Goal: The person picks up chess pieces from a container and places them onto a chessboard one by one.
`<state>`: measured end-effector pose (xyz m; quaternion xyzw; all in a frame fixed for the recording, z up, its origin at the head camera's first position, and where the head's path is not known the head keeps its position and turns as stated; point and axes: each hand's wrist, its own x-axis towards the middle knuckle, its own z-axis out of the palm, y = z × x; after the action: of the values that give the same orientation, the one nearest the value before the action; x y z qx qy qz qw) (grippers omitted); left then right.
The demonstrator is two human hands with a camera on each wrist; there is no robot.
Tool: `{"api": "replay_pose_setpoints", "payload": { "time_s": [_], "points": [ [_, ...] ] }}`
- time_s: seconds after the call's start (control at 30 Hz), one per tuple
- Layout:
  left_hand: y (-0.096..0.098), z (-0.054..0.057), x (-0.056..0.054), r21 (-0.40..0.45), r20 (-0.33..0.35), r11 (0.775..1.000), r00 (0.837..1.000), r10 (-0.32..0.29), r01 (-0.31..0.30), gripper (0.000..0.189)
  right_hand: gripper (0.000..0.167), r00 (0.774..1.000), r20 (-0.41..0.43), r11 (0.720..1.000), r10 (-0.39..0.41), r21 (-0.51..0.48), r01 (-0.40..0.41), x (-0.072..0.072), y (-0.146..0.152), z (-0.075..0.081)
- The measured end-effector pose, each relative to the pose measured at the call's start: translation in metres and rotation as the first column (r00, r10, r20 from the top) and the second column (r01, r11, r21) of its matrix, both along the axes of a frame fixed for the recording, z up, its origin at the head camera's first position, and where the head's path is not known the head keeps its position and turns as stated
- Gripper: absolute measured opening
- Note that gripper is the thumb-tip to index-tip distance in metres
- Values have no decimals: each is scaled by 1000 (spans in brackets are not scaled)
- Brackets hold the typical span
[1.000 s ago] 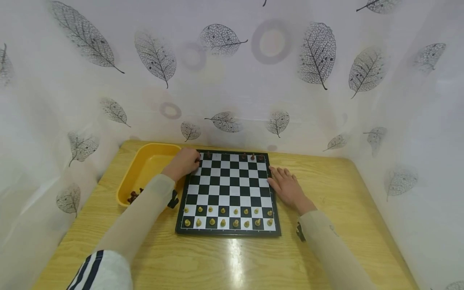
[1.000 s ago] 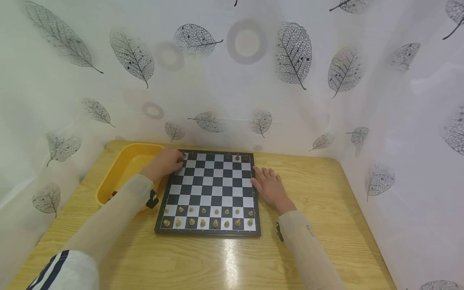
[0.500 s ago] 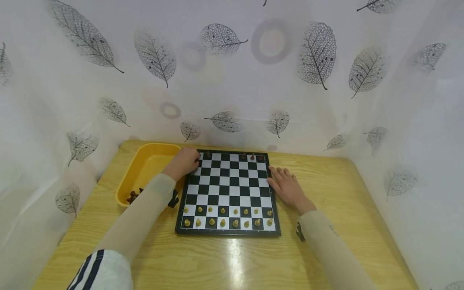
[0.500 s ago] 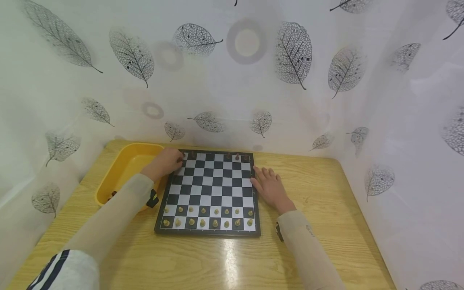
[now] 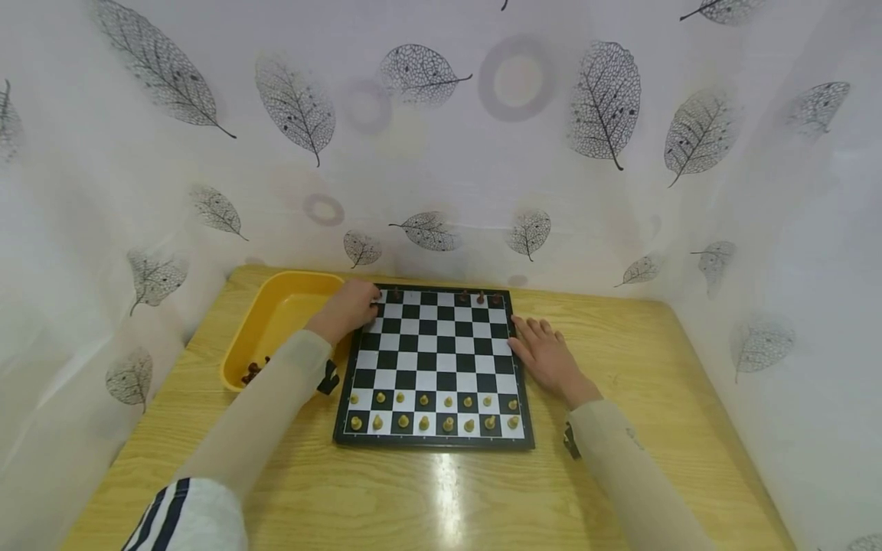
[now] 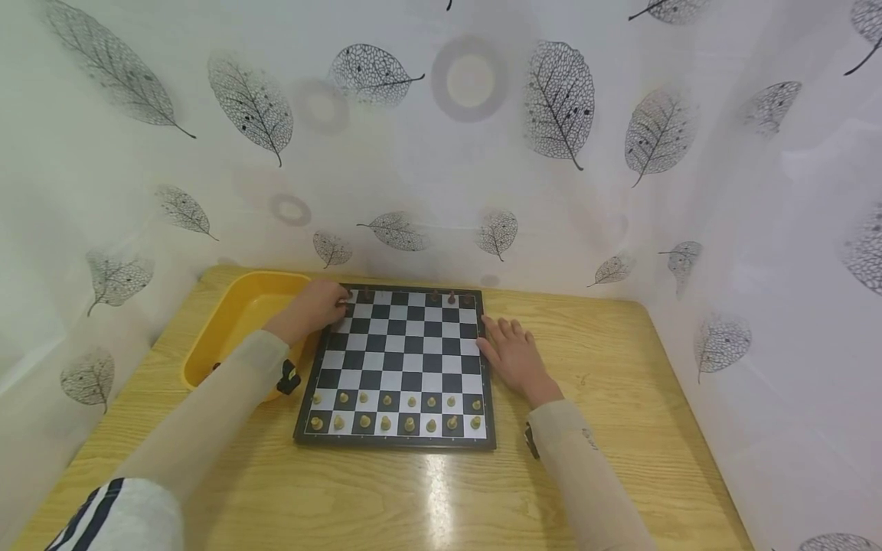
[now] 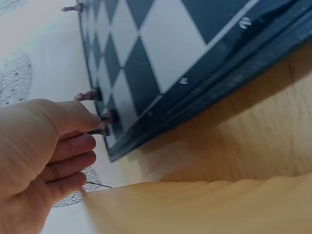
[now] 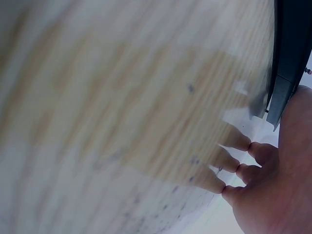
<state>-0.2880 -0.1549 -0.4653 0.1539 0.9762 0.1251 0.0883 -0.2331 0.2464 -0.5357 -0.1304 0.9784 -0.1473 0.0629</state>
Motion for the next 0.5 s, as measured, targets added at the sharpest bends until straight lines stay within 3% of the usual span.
{"api": "replay_pose_setpoints", "payload": {
  "time_s": [0.1, 0.2, 0.37, 0.5],
  "points": [
    [-3, 5, 1, 45, 10, 999, 1000, 17, -17, 28, 69, 1000, -2, 1000, 0, -1, 0, 0, 0, 0],
    [-10, 12, 3, 148, 13, 987, 998, 55, -56, 30, 69, 1000, -6, 1000, 3, -3, -3, 0, -1, 0],
    [-33, 23, 11, 364, 7, 922, 990, 138, -131, 36, 70, 1000, -17, 1000, 5, -3, -5, 0, 0, -2],
    [-56, 34, 23, 434, -35, 889, 984, 177, -144, 38, 70, 1000, -22, 1000, 5, -4, -5, 0, 1, -3]
  ]
}}
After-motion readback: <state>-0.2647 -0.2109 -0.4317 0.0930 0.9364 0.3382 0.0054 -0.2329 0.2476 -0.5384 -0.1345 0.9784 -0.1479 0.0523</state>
